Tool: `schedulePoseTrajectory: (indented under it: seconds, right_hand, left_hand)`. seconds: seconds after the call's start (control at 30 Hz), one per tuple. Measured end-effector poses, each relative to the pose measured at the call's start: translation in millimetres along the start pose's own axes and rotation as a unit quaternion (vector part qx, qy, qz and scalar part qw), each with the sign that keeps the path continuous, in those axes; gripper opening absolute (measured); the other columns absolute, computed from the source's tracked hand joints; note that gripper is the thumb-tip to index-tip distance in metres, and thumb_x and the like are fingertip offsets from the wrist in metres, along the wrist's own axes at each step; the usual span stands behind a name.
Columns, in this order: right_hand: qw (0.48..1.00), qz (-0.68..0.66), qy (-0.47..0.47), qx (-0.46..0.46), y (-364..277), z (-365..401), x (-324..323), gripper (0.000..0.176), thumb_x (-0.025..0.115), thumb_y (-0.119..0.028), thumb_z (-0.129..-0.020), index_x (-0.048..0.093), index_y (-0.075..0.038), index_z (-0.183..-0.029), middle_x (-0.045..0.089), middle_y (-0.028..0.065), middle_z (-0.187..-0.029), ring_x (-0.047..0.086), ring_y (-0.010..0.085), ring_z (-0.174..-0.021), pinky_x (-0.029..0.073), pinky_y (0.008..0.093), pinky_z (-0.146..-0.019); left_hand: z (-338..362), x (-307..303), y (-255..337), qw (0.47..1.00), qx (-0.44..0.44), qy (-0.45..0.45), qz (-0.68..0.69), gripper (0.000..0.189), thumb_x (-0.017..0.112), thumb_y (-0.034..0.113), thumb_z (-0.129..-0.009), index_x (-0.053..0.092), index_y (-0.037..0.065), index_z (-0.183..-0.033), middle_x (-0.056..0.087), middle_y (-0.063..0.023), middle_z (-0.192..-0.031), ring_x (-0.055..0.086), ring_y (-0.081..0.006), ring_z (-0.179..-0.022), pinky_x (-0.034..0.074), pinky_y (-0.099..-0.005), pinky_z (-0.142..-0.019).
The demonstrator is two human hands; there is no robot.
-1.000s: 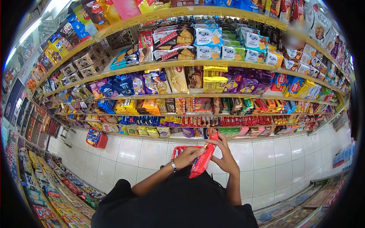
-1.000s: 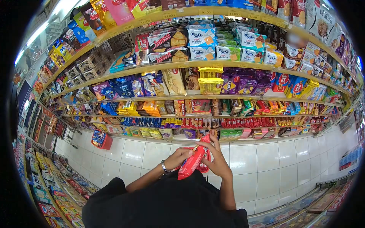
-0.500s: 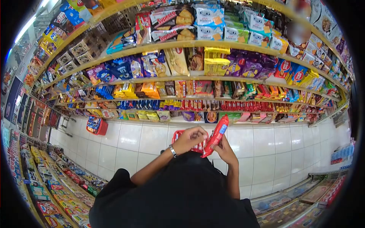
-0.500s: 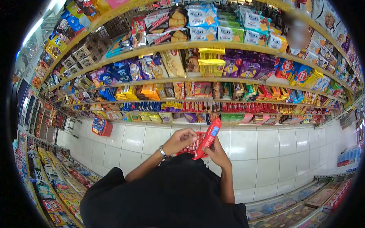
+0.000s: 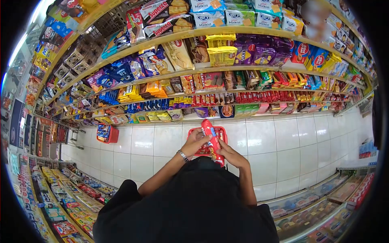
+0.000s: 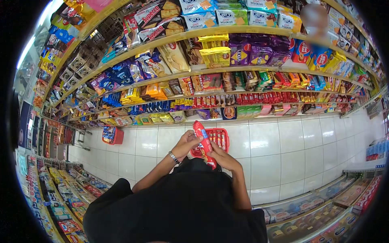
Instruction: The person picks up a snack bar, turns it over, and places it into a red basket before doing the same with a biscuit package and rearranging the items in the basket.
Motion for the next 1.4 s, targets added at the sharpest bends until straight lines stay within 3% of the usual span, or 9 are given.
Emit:
schedulePoseTrajectory:
  seconds: [0.07,0.13,0.33,0.37,0.87,1.2,1.27,1.3,1.4]
  right_hand:
    - [0.993,-0.095,-0.039,0.065,6.2,-2.4,7.1,0.070,0.060,-0.023,-0.093,0.023,-0.001,-0.148,0.038,0.0151,-0.143,0.038,0.0210,-0.131,0.033,0.0319,-0.107]
    - [0.986,0.059,0.025,-0.153,-14.2,-3.5,1.6,0.070,0.067,-0.013,-0.089,0.027,-0.002,-0.146,0.051,0.0121,-0.128,0.052,0.0196,-0.117,0.045,0.0307,-0.097]
    - [0.997,-0.058,0.043,-0.034,-0.1,-3.3,-8.2,0.059,0.066,-0.005,-0.088,0.038,0.001,-0.139,0.062,0.0122,-0.110,0.064,0.0170,-0.094,0.054,0.0296,-0.084]
    - [0.997,-0.055,0.043,-0.034,2.0,-3.5,-8.4,0.059,0.066,-0.005,-0.088,0.038,0.001,-0.139,0.062,0.0122,-0.110,0.064,0.0170,-0.094,0.054,0.0296,-0.084]
    - [0.996,-0.041,0.077,-0.027,-4.0,16.5,-9.0,0.044,0.063,-0.014,-0.093,0.049,0.008,-0.128,0.066,0.0129,-0.101,0.068,0.0161,-0.080,0.055,0.0258,-0.072]
    - [0.996,-0.045,0.074,-0.031,-7.7,25.9,-6.1,0.043,0.066,-0.014,-0.091,0.050,0.005,-0.125,0.066,0.0105,-0.100,0.066,0.0139,-0.080,0.053,0.0247,-0.070]
    - [0.998,-0.036,0.044,-0.023,-6.0,22.6,-4.0,0.042,0.067,-0.013,-0.090,0.050,0.004,-0.124,0.065,0.0097,-0.100,0.065,0.0137,-0.081,0.053,0.0249,-0.070]
    - [0.999,-0.030,0.030,-0.033,-2.0,17.5,-3.8,0.042,0.068,-0.012,-0.089,0.050,0.003,-0.124,0.065,0.0092,-0.100,0.065,0.0137,-0.082,0.053,0.0253,-0.070]
    - [1.000,-0.027,-0.001,-0.009,4.1,12.9,3.1,0.042,0.070,-0.010,-0.087,0.050,0.002,-0.122,0.063,0.0084,-0.101,0.065,0.0146,-0.086,0.053,0.0271,-0.072]
  left_hand:
    - [4.4,-4.8,1.4,0.993,-0.011,0.041,0.110,0.045,0.070,0.019,-0.088,0.041,0.008,-0.121,0.059,-0.0091,-0.114,0.058,-0.0165,-0.107,0.048,-0.0342,-0.091]
    - [5.2,-6.2,3.1,0.990,-0.002,0.060,0.125,0.055,0.073,0.020,-0.086,0.036,0.006,-0.125,0.062,-0.0088,-0.109,0.062,-0.0162,-0.099,0.052,-0.0334,-0.083]
    - [10.6,-21.2,11.7,0.986,0.033,0.129,0.104,0.033,0.071,0.022,-0.088,0.049,0.009,-0.110,0.060,-0.0026,-0.097,0.059,-0.0111,-0.088,0.051,-0.0311,-0.076]
    - [12.4,-20.2,11.7,0.983,0.044,0.134,0.113,0.025,0.071,0.023,-0.088,0.054,0.010,-0.101,0.059,-0.0006,-0.093,0.058,-0.0088,-0.082,0.050,-0.0283,-0.071]
    - [8.3,-12.8,1.9,0.985,0.069,0.125,0.094,0.035,0.073,0.032,-0.085,0.054,0.007,-0.101,0.060,-0.0006,-0.088,0.058,-0.0071,-0.074,0.049,-0.0224,-0.060]
    - [6.7,-7.6,4.4,0.993,0.058,0.084,0.067,0.034,0.071,0.026,-0.087,0.053,0.008,-0.110,0.061,0.0001,-0.092,0.060,-0.0082,-0.082,0.050,-0.0257,-0.068]
    - [14.5,-0.7,19.2,0.996,0.082,0.014,-0.035,0.042,0.073,0.025,-0.086,0.053,0.003,-0.116,0.064,-0.0048,-0.102,0.062,-0.0113,-0.092,0.053,-0.0280,-0.079]
    - [19.3,2.2,26.9,0.994,0.075,-0.040,-0.067,0.042,0.070,0.019,-0.088,0.053,0.004,-0.123,0.062,-0.0039,-0.108,0.060,-0.0093,-0.088,0.052,-0.0270,-0.075]
    - [23.4,-35.0,8.3,0.987,0.128,-0.093,-0.003,0.044,0.064,0.013,-0.091,0.048,0.000,-0.130,0.062,-0.0093,-0.111,0.063,-0.0176,-0.102,0.053,-0.0338,-0.090]
Point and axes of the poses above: each hand's wrist, its own z-axis away from the middle knuckle, its own x-axis out of the palm, y = z × x, the point moved 6 cm from there along -z, towards the middle knuckle
